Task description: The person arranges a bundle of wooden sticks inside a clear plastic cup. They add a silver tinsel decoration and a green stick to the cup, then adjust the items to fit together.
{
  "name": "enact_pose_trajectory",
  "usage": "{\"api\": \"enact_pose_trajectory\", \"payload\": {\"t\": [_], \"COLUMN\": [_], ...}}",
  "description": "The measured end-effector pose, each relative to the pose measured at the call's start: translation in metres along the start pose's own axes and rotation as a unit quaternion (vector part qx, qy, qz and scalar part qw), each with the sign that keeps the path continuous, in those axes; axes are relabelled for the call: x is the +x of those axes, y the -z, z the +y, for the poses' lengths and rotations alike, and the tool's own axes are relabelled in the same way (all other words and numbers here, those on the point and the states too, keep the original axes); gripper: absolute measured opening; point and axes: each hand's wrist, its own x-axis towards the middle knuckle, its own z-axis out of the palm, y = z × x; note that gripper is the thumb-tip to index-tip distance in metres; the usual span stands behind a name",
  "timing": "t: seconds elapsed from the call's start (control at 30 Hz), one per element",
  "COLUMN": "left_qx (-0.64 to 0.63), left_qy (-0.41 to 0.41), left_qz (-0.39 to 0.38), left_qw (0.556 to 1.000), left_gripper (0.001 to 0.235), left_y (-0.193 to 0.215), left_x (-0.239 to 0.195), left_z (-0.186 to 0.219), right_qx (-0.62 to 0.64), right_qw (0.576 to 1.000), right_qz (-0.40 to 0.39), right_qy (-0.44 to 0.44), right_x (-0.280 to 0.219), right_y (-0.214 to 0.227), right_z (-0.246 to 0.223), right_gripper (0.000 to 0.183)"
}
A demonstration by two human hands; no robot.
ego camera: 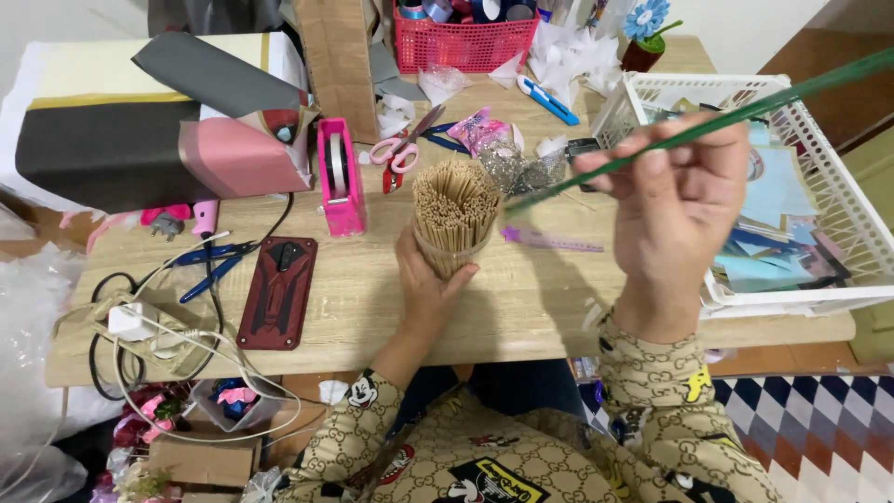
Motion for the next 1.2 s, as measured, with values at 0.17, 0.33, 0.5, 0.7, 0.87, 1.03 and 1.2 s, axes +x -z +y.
{"api": "enact_pose_trajectory", "payload": {"t": [0.17, 0.33, 0.5, 0.7, 0.87, 1.03, 1.2], "left_qx": [-0.043, -0.083, -0.107, -0.273, -0.286, -0.231, -0.254], "left_qy": [-0.068, -0.207, -0.242, -0.122, -0.075, -0.035, -0.045], "left_qz": [0.052, 0.05, -0.12, -0.083, -0.093, -0.127, -0.14], "left_qw": [0.995, 0.973, 0.957, 0.951, 0.951, 0.964, 0.956], "left_gripper": [0.083, 0.057, 0.025, 0.021, 0.023, 0.021, 0.028], "left_y": [0.026, 0.077, 0.09, 0.098, 0.092, 0.072, 0.048], "left_x": [0.03, 0.098, 0.133, 0.157, 0.17, 0.162, 0.151], "left_z": [0.043, 0.123, 0.18, 0.163, 0.149, 0.132, 0.104], "right_qx": [-0.096, -0.296, -0.316, -0.126, -0.154, -0.151, -0.228], "right_qw": [0.992, 0.948, 0.936, 0.984, 0.98, 0.977, 0.952], "right_qz": [-0.066, -0.103, -0.146, -0.101, 0.086, 0.146, 0.175], "right_qy": [0.047, 0.053, 0.055, 0.073, 0.091, 0.041, -0.107], "right_x": [0.0, -0.001, -0.003, -0.017, -0.025, -0.047, -0.075], "right_y": [-0.056, -0.083, -0.08, -0.048, -0.017, 0.02, 0.075], "right_z": [0.027, 0.033, 0.045, 0.003, 0.006, 0.036, 0.106], "right_gripper": [0.011, 0.015, 0.006, 0.038, 0.013, 0.015, 0.01]}}
